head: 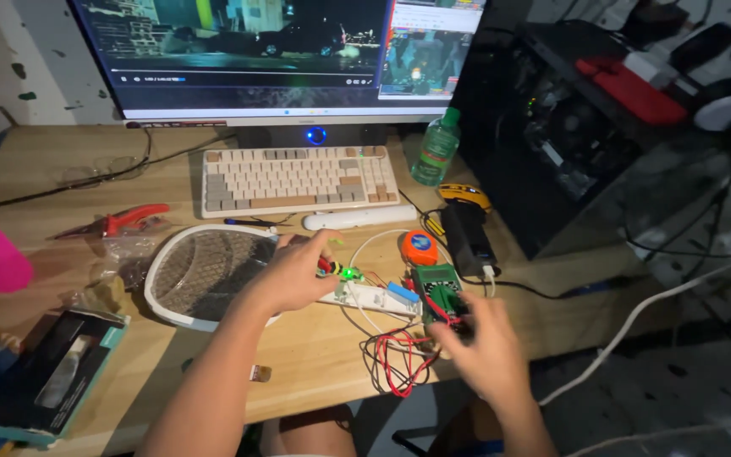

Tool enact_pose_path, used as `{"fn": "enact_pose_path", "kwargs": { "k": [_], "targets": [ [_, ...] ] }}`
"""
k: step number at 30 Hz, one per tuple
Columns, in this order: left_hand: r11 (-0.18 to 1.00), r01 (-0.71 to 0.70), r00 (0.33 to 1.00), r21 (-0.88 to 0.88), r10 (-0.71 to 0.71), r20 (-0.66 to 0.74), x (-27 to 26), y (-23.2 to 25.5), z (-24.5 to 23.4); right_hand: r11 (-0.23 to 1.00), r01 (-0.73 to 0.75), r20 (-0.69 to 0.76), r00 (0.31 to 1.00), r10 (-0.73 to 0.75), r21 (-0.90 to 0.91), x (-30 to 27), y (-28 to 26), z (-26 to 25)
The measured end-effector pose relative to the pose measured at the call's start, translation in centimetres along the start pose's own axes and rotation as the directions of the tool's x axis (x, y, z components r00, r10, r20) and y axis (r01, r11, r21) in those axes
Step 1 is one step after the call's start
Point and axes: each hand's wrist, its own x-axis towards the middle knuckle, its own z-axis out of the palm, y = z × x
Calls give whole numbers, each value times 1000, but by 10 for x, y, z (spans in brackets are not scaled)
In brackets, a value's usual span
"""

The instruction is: Repairing the internal circuit board and wiring of an electronic mosquito swatter on a desk.

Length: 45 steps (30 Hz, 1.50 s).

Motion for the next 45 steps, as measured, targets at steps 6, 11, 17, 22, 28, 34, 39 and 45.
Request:
{"fn": "enact_pose_path", "kwargs": {
  "k": [6,11,17,22,28,34,39,45],
  "targets": [
    [1000,4,1000,21,-4,11,-2,5,-3,924,-202,220,934,281,-325,18,-27,-2],
    [999,13,1000,42,-13,17,-2,5,-2,888,-179,261,915,308,-423,26,-34,-4],
    [996,66,998,64,-67,9,-4,12,-7,917,-242,147,943,300,-318,21,-34,-24],
    [992,93,995,89,-95,20,-3,13,-5,975,-204,0,979,205,-85,8,7,-20],
    [982,138,987,129,-147,67,-3,14,-6,851,-191,14,977,212,489,-8,5,-13],
    [938,-286,842,194,342,-416,0,76,-11,975,176,-252,958,-138,134,-16,-23,-12],
    [873,-244,950,-421,129,-284,18,128,34,957,282,-278,927,-252,72,-16,-24,-9],
    [605,-139,990,-784,59,-131,26,100,77,795,224,-256,962,-89,563,-15,-8,4]
  ]
}}
